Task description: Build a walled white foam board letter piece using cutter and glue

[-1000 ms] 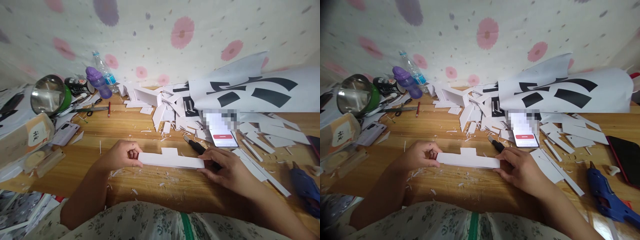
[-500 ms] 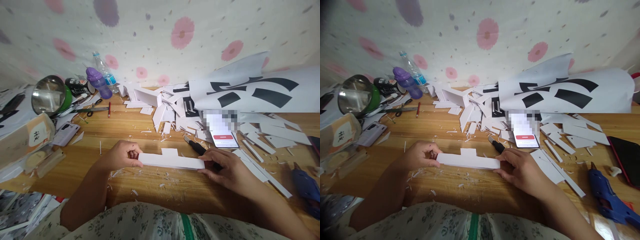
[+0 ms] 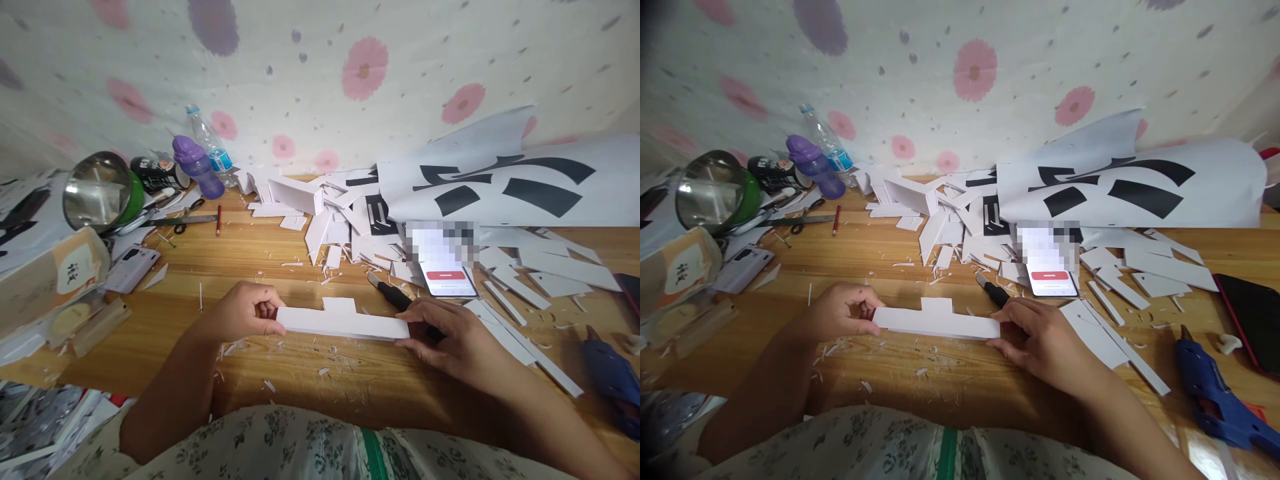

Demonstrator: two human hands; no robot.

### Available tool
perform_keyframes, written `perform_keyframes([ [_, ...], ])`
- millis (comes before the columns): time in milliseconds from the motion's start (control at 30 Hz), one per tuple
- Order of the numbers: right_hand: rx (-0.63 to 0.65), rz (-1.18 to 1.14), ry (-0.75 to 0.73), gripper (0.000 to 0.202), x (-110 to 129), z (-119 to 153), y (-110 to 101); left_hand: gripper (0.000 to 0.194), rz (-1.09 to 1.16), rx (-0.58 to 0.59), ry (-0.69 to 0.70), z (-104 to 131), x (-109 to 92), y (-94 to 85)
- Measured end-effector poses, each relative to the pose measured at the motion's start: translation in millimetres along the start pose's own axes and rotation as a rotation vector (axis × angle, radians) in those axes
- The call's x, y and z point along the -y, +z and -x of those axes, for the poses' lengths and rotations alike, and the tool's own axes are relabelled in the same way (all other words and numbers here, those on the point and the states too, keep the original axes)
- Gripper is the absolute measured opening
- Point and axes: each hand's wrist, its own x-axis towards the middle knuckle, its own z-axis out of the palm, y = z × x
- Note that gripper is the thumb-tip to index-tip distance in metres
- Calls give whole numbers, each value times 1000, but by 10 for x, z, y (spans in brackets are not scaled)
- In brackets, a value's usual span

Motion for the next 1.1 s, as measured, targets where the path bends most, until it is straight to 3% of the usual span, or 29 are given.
perform_keyframes([
  [1100, 23, 25, -11, 9, 13, 13, -5, 26, -7, 10, 20, 5, 13, -4],
])
